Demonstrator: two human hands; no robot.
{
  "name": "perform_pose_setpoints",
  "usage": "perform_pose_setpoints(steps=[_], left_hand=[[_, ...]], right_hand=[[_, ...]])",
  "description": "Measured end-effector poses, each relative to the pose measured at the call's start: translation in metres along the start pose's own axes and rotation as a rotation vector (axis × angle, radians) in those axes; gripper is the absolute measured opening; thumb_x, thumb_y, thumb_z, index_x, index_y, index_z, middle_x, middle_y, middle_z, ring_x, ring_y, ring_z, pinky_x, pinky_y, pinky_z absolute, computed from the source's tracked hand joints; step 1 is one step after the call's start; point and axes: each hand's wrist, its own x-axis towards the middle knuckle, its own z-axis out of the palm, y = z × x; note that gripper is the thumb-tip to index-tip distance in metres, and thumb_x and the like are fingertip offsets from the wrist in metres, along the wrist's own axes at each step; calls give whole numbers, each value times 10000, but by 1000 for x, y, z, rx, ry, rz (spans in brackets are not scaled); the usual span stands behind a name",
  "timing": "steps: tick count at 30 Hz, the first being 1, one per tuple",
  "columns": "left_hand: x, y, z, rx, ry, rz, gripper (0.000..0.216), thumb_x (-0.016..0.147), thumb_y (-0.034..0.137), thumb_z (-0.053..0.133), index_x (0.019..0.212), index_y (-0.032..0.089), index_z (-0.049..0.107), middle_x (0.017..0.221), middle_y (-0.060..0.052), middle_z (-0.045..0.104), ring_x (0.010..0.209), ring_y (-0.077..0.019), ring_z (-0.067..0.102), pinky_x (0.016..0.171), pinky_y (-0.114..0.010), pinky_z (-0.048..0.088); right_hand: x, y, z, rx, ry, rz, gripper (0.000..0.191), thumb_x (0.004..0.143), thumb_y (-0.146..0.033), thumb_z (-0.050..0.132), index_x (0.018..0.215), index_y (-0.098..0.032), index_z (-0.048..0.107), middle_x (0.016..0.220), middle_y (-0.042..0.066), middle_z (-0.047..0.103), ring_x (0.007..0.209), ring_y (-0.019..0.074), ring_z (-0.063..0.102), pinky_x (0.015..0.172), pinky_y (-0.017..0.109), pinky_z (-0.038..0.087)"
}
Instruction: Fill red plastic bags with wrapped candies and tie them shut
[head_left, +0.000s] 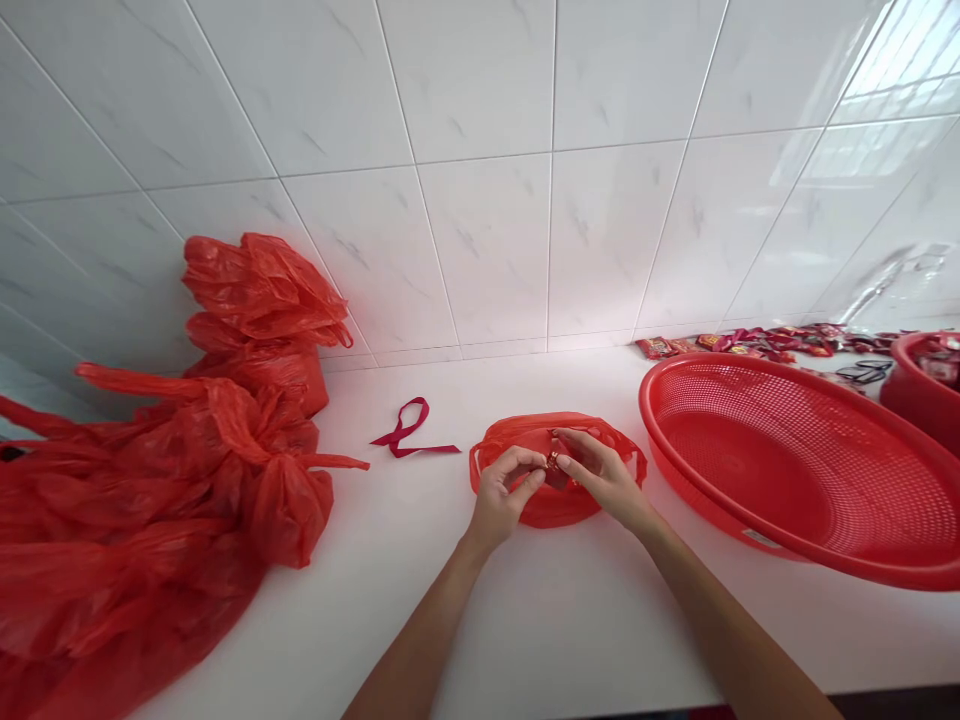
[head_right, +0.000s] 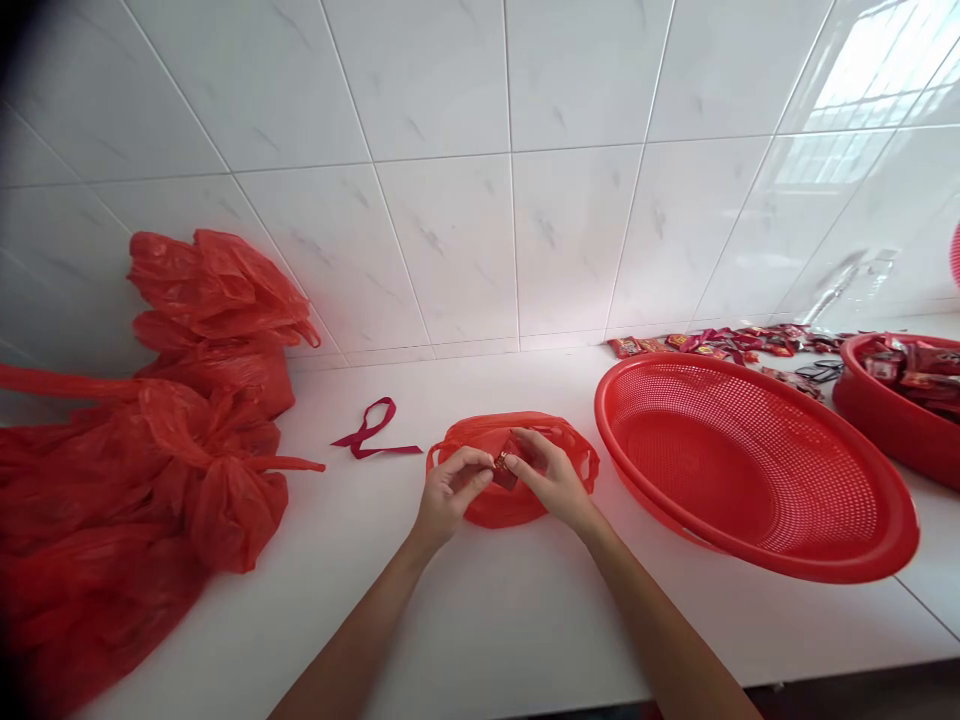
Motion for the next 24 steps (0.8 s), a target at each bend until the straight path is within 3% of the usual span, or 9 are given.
perform_pose_setpoints(steps=[5, 9, 16, 20, 24], left_hand=[[-2, 7, -2, -112, 27, -115, 211, 790, 340, 757, 941, 195, 728, 960, -60, 719, 967, -218, 688, 907, -341, 570], [-3, 8, 2, -77, 88, -174, 295, 766, 371, 781, 1006, 202, 751, 984, -67, 744, 964, -231, 699, 907, -371, 573], [-4, 16, 8, -89, 101, -205, 237, 822, 440, 729, 854, 215, 796, 861, -51, 771, 862, -233, 711, 863, -397, 567], [-4, 19, 12, -174, 117, -248, 288, 803, 485, 744, 793, 201, 787, 751, -32, 736, 752, -198, 668, 783, -355, 547], [-5, 19, 15, -210, 167, -269, 327, 785, 514, 757, 752, 188, 761, 705, -14, 685, 701, -155, 596, 707, -298, 510]], right_hand=[[-4, -16, 2, 281, -152, 46, 258, 850, -452, 735, 866, -195, 722, 769, 25, 699, 723, 191, 672, 733, 350, 565], [-5, -16, 7, 330, -81, 21, 224, 819, -415, 778, 812, -202, 709, 738, 12, 689, 704, 186, 659, 714, 344, 556], [-8, -11, 13, 352, 44, 38, 293, 801, -450, 786, 686, -213, 658, 681, 11, 667, 672, 193, 634, 698, 358, 545], [-9, -12, 20, 529, 137, 98, 332, 754, -433, 828, 642, -212, 608, 631, -12, 642, 612, 159, 595, 651, 315, 517], [-9, -16, 21, 633, 136, 155, 363, 733, -419, 848, 625, -204, 577, 600, -30, 607, 574, 126, 555, 608, 271, 499]])
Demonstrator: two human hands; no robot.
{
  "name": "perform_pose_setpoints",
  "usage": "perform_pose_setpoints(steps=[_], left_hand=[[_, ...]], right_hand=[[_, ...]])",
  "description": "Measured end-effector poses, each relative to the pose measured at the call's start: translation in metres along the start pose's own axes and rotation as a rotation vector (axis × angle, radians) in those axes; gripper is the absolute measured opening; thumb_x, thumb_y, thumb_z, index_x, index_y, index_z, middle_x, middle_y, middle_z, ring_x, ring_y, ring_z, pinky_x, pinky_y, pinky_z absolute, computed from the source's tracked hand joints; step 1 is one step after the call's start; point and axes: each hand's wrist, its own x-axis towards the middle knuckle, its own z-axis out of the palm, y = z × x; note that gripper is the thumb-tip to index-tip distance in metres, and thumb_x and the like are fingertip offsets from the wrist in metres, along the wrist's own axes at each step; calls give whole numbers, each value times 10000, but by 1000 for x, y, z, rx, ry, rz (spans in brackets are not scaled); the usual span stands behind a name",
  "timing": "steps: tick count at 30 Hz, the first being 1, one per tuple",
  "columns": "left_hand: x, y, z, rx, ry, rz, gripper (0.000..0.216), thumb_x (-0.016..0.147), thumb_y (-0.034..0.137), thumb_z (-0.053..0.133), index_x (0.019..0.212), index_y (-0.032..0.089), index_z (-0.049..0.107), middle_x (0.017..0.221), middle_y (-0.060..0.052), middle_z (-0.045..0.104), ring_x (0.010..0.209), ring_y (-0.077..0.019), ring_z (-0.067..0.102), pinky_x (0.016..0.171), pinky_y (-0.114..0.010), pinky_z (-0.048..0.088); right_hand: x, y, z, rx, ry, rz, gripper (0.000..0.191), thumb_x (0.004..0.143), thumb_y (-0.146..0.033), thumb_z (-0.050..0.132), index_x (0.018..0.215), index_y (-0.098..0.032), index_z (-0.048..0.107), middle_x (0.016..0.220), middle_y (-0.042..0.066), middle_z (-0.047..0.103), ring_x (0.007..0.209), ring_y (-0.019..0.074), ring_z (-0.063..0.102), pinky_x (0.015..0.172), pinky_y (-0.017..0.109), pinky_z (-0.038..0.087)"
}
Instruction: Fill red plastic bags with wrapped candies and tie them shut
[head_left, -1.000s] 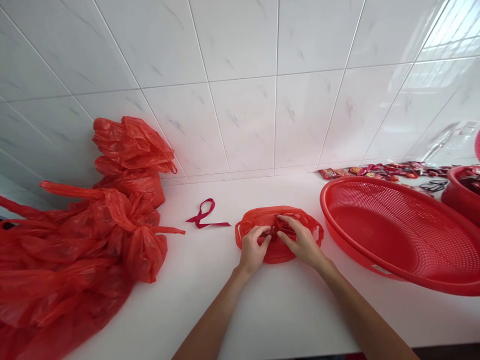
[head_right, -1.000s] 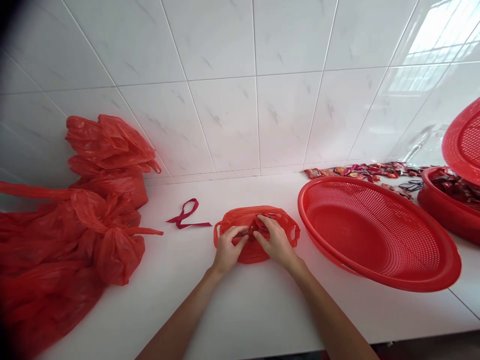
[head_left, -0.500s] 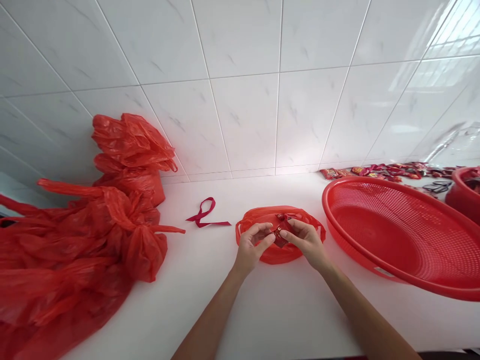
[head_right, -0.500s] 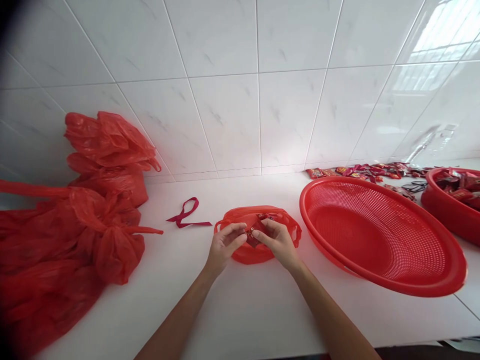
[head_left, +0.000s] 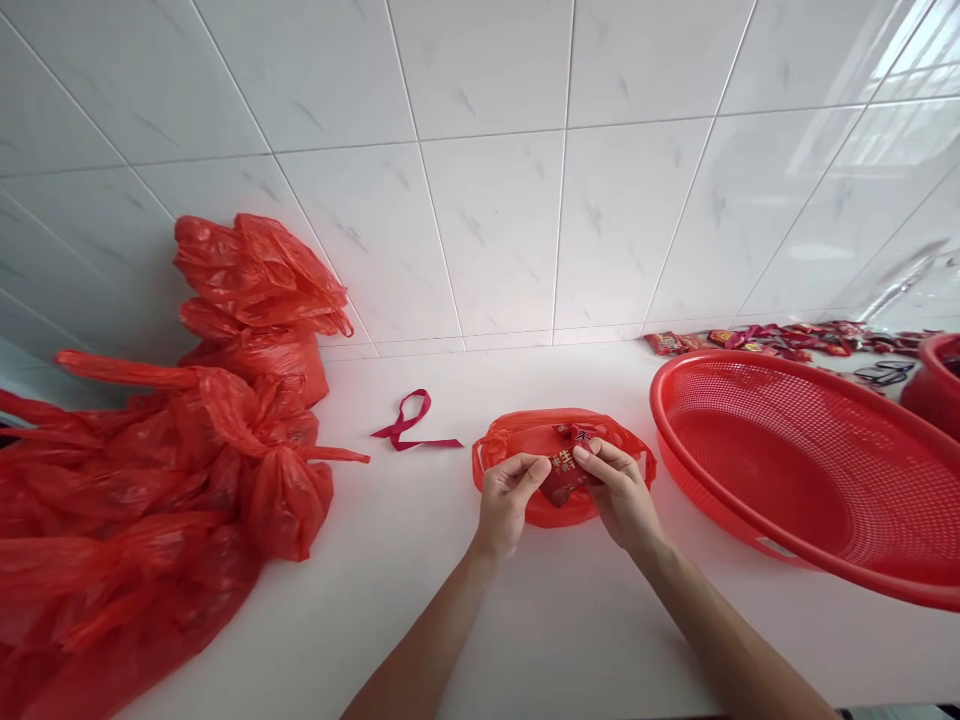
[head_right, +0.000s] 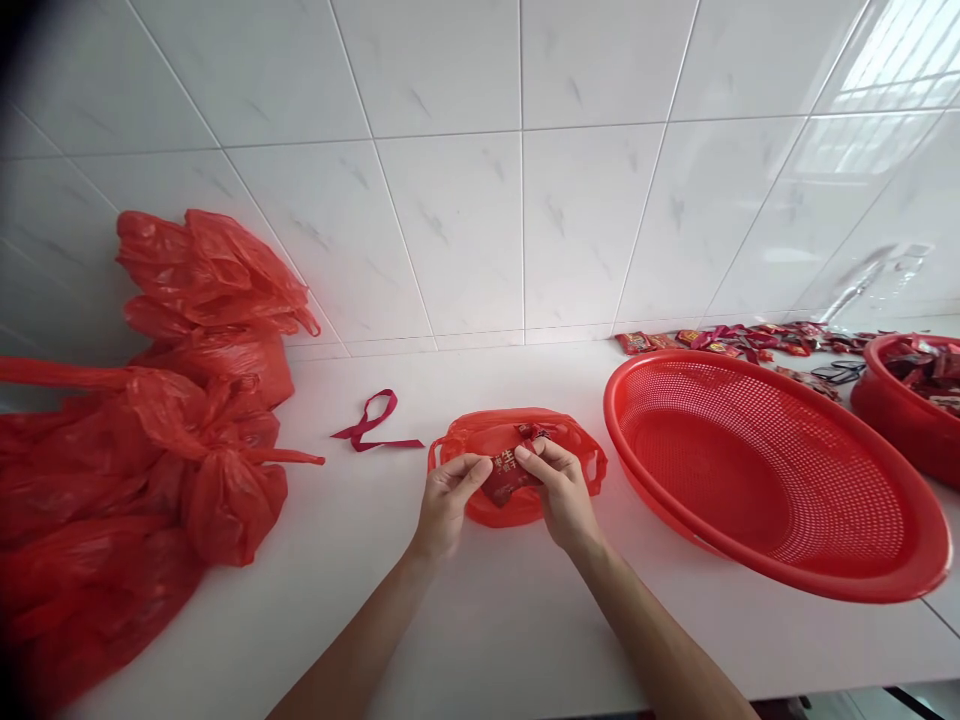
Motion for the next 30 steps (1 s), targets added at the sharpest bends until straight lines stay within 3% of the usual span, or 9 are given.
perform_pose_setpoints(steps=[6, 9, 14, 22, 30], left_hand=[[2, -4, -5, -29, 69, -39, 343, 782, 525, 757, 752, 184, 731, 716, -7, 645, 713, -145, 579, 691, -269, 499], [1, -4, -6, -35, 71, -62, 337, 795, 523, 748, 863, 194, 748, 799, -27, 686, 784, -166, 616, 759, -286, 516], [-2, 0, -1, -44, -111, -80, 355, 781, 456, 782, 1009, 185, 764, 938, -78, 751, 840, -205, 664, 782, -319, 541], [0, 3, -5, -8, -32, -9, 272, 782, 412, 790, 910, 174, 760, 742, -22, 686, 680, -145, 606, 757, -304, 539], [5, 8, -15, 0, -154, -32, 285, 731, 421, 830, 865, 174, 783, 712, -34, 711, 557, -116, 547, 654, -298, 509]], right_hand=[[0, -6, -5, -235, -96, -35, 288, 821, -455, 774, 746, -194, 680, 717, 0, 669, 655, 127, 610, 664, 260, 527], [1, -4, -6, -281, -92, -59, 305, 824, -476, 765, 747, -192, 683, 701, 2, 671, 591, 121, 600, 622, 265, 524], [2, -2, -7, -277, -59, -93, 318, 846, -489, 740, 755, -194, 665, 674, -6, 648, 589, 132, 624, 628, 273, 528], [2, -12, -10, -452, -164, -34, 453, 853, -598, 678, 662, -196, 600, 606, 4, 631, 559, 141, 579, 590, 285, 485], [3, -12, -17, -356, -243, -30, 443, 863, -551, 691, 622, -210, 544, 504, -41, 526, 474, 108, 430, 504, 266, 345]])
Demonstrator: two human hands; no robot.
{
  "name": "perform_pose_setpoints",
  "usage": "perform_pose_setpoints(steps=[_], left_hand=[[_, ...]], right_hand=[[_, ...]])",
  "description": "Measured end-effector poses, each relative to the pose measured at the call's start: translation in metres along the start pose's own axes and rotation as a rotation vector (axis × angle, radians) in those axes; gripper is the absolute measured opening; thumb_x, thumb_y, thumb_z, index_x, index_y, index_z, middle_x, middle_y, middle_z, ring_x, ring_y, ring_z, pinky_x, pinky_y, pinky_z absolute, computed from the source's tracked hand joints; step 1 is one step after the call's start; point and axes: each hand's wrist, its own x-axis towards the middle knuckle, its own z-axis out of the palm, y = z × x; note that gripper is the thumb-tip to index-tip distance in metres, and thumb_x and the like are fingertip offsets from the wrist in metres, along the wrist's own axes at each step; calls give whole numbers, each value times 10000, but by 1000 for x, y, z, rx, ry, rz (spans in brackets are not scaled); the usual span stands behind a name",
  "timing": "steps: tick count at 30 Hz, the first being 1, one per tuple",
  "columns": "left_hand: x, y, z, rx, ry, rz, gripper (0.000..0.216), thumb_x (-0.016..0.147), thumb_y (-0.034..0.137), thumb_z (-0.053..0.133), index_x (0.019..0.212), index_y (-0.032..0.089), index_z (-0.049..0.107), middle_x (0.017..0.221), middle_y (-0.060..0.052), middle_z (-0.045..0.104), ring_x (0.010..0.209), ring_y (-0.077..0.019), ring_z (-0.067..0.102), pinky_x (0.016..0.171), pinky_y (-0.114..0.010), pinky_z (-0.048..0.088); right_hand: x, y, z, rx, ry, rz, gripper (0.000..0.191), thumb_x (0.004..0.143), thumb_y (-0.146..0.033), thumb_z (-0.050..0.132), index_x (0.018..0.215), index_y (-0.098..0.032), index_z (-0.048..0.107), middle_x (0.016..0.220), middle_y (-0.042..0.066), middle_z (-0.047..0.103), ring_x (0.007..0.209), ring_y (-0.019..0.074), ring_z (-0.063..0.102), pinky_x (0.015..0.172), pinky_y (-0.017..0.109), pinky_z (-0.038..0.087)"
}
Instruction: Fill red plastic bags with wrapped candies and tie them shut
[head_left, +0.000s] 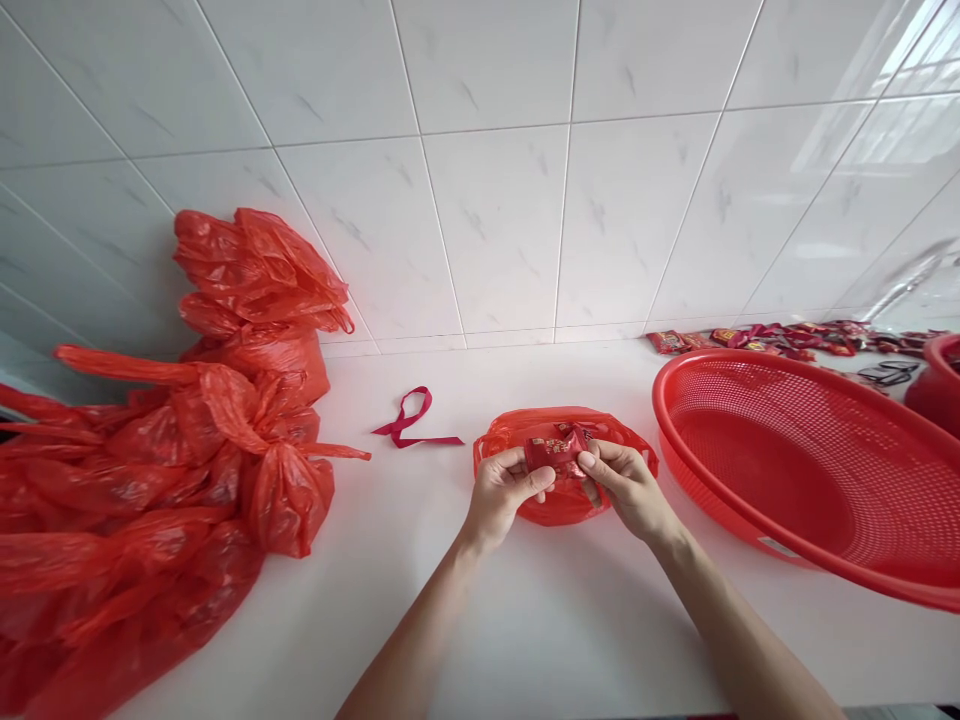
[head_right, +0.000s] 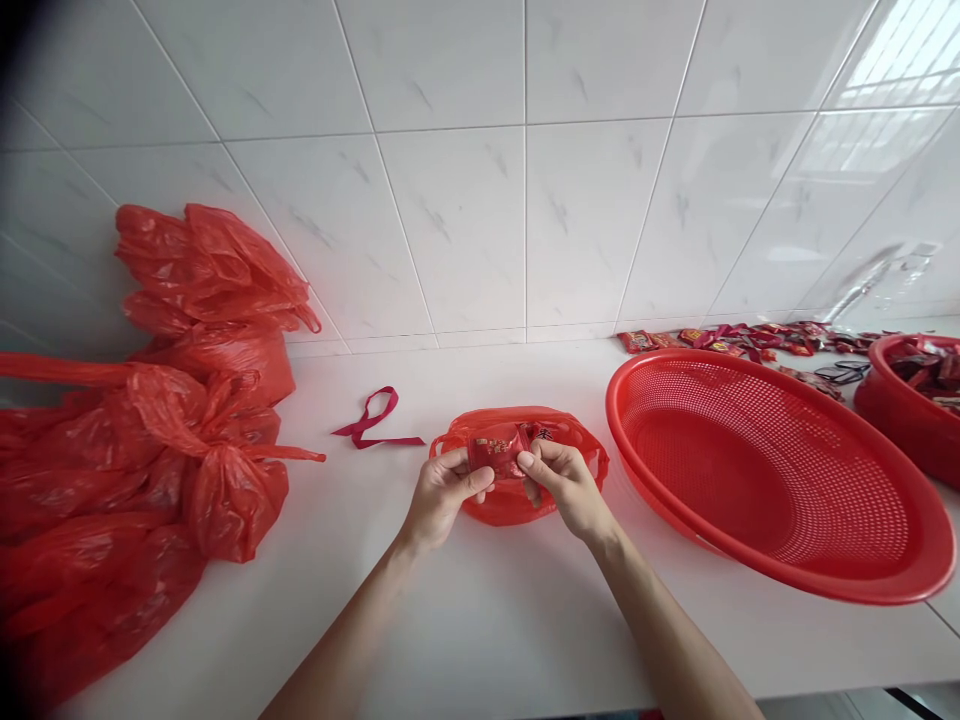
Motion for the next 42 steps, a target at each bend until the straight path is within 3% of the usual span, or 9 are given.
perform_pose_setpoints(steps=[9, 13, 15, 28, 37, 42], left_hand=[[-2, 1, -1, 38, 24, 23, 273, 724, 395, 838, 872, 175, 771, 782, -44, 733, 662, -153, 623, 624, -279, 523], [-4, 3, 3, 30, -54, 37, 269, 798, 374, 787, 1013, 212, 776, 1039, -71, 771, 989, -245, 709, 893, -363, 568], [-5, 4, 6, 4, -69, 46, 255, 828, 382, 761, 1022, 219, 781, 1069, -74, 772, 1072, -270, 702, 995, -408, 541], [-4, 0, 8, -72, -5, 12, 274, 808, 412, 767, 936, 169, 783, 916, -81, 790, 898, -277, 744, 928, -450, 580], [-6, 4, 12, -47, -17, -14, 268, 813, 438, 753, 860, 175, 760, 795, -59, 767, 749, -228, 726, 878, -416, 563], [-5, 1, 9, -54, 45, -31, 252, 754, 425, 799, 822, 184, 771, 832, -61, 767, 854, -246, 723, 871, -404, 567]], right_hand=[[1, -9, 3, -28, 2, -31, 336, 828, -507, 746, 746, -205, 625, 694, -7, 636, 601, 139, 579, 611, 289, 499], [1, -5, 6, -21, 30, -56, 352, 805, -480, 778, 702, -210, 576, 665, -14, 608, 583, 138, 579, 580, 284, 498], [2, 0, 6, -15, 32, -52, 369, 785, -462, 803, 684, -209, 554, 647, -24, 596, 563, 131, 577, 567, 276, 482], [2, 4, 10, 71, 28, -34, 383, 753, -468, 827, 681, -214, 550, 665, -19, 609, 576, 127, 557, 563, 277, 508], [1, 4, 13, 5, -2, -25, 445, 702, -510, 853, 658, -218, 520, 597, -44, 545, 540, 131, 546, 542, 272, 449], [1, 9, 13, -15, 21, -81, 331, 782, -478, 801, 741, -212, 608, 701, -10, 601, 663, 154, 563, 649, 297, 480]])
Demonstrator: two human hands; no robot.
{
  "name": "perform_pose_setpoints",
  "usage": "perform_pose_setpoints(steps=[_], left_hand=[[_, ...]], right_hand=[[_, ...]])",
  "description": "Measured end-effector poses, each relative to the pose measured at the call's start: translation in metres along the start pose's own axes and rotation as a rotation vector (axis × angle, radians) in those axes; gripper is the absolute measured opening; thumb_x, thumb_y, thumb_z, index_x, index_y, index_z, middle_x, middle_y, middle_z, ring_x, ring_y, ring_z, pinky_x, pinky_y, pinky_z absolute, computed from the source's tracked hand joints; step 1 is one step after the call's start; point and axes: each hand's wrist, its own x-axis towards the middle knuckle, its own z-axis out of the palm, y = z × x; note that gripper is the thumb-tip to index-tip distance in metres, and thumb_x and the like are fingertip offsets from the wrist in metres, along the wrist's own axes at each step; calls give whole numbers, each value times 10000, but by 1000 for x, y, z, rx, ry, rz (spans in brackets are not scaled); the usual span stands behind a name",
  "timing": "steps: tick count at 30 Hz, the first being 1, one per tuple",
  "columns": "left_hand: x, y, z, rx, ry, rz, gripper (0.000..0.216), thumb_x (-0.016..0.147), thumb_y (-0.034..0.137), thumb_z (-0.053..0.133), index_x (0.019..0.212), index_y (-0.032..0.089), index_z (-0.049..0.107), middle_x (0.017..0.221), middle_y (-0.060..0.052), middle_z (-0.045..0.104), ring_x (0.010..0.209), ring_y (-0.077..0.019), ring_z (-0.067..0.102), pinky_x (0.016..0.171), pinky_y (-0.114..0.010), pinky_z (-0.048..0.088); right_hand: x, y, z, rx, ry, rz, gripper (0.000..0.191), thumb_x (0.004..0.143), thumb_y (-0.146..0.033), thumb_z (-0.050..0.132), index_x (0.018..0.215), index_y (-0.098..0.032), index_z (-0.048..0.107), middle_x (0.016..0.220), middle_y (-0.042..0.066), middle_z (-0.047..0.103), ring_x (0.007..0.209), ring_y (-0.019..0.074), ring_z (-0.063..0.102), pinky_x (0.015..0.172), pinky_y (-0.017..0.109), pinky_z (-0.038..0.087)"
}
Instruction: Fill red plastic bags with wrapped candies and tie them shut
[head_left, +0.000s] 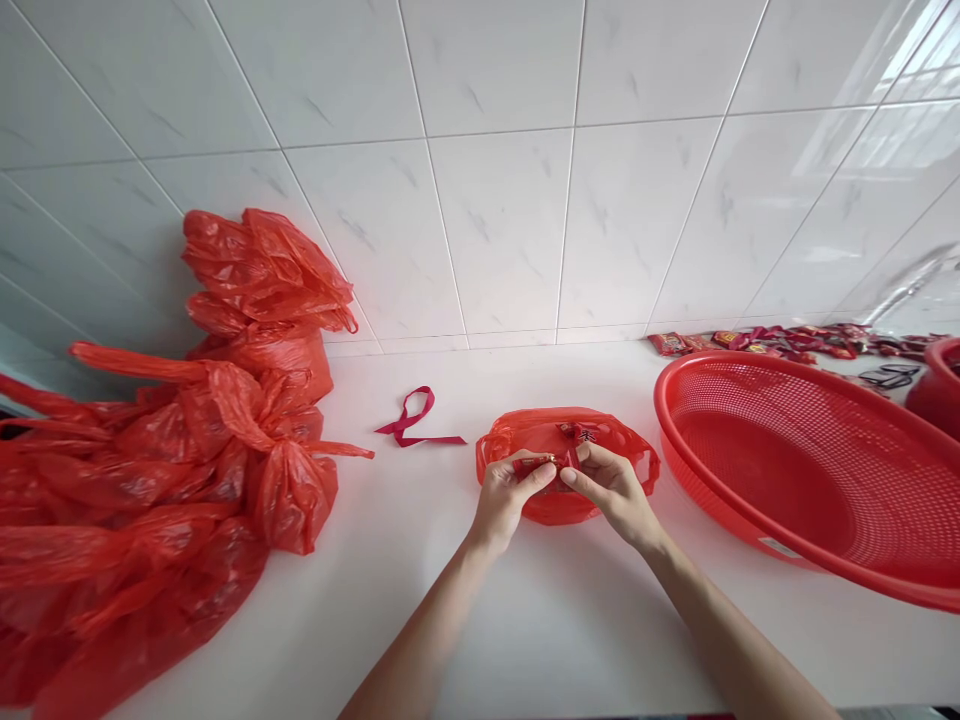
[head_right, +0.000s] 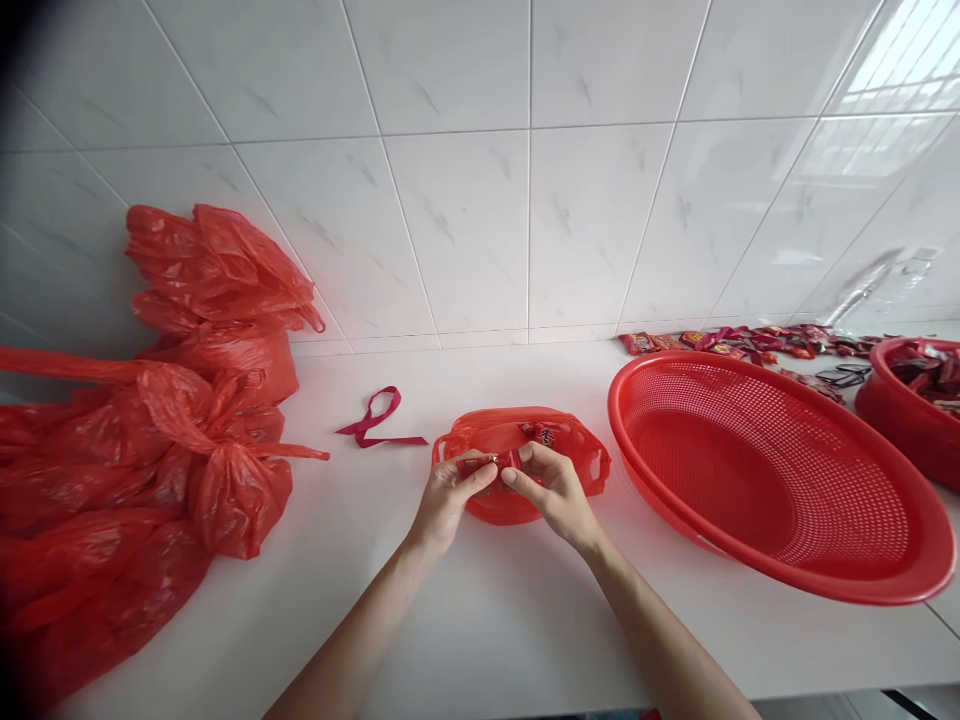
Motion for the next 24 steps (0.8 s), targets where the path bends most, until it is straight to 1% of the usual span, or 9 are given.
perform_pose_setpoints(steps=[2, 4, 8, 11, 14, 16, 20, 24], left_hand=[[0, 0, -1, 38, 14, 6, 240, 726, 412, 818, 830, 197, 787, 892, -65, 768, 923, -255, 713, 882, -397, 566], [-1, 1, -1, 83, 3, 13, 221, 727, 403, 814, 824, 206, 796, 904, -64, 758, 939, -254, 702, 880, -390, 564], [-3, 1, 2, 114, 15, 1, 206, 746, 411, 794, 762, 206, 784, 803, -36, 695, 830, -207, 659, 813, -353, 547], [-3, -3, 4, 61, 27, 4, 216, 761, 415, 788, 755, 199, 778, 790, -25, 655, 807, -184, 625, 795, -331, 529], [-3, -6, 6, -21, 8, 3, 234, 774, 422, 785, 763, 189, 776, 813, -33, 663, 828, -187, 625, 810, -332, 529], [-4, -6, 6, -46, -9, -10, 241, 778, 425, 787, 786, 184, 776, 824, -38, 683, 837, -193, 633, 819, -334, 535], [-4, -4, 5, 3, -29, 2, 276, 826, 451, 745, 796, 176, 758, 809, -40, 695, 820, -187, 635, 811, -326, 538], [-4, -5, 4, 33, -3, 39, 327, 870, 476, 692, 755, 171, 725, 764, -30, 662, 771, -164, 603, 761, -292, 524]], right_hand=[[0, 0, -1, -5, 31, -8, 285, 818, -469, 769, 798, -211, 649, 746, 1, 614, 704, 160, 567, 677, 301, 487], [-1, -1, -1, -17, 63, -12, 270, 826, -461, 762, 799, -210, 668, 744, 5, 615, 698, 159, 560, 661, 297, 481], [-3, -4, 2, -15, 114, -33, 262, 833, -451, 754, 747, -219, 671, 704, 0, 612, 646, 151, 526, 637, 300, 471], [-4, -2, 6, 48, 153, -48, 234, 840, -432, 751, 748, -231, 675, 710, -5, 618, 662, 152, 531, 656, 297, 474], [-4, 3, 7, 142, 155, -46, 195, 846, -398, 756, 763, -238, 681, 729, -8, 619, 702, 150, 541, 687, 286, 472], [-3, 5, 5, 171, 141, -34, 188, 851, -385, 757, 770, -233, 680, 726, -10, 614, 695, 142, 531, 678, 277, 462], [-2, 7, 1, 182, 121, -14, 195, 861, -382, 752, 782, -221, 673, 704, -14, 607, 648, 126, 511, 626, 261, 434], [-2, 7, 1, 210, 136, -12, 190, 848, -374, 768, 783, -222, 676, 687, -21, 587, 630, 116, 491, 604, 250, 418]])
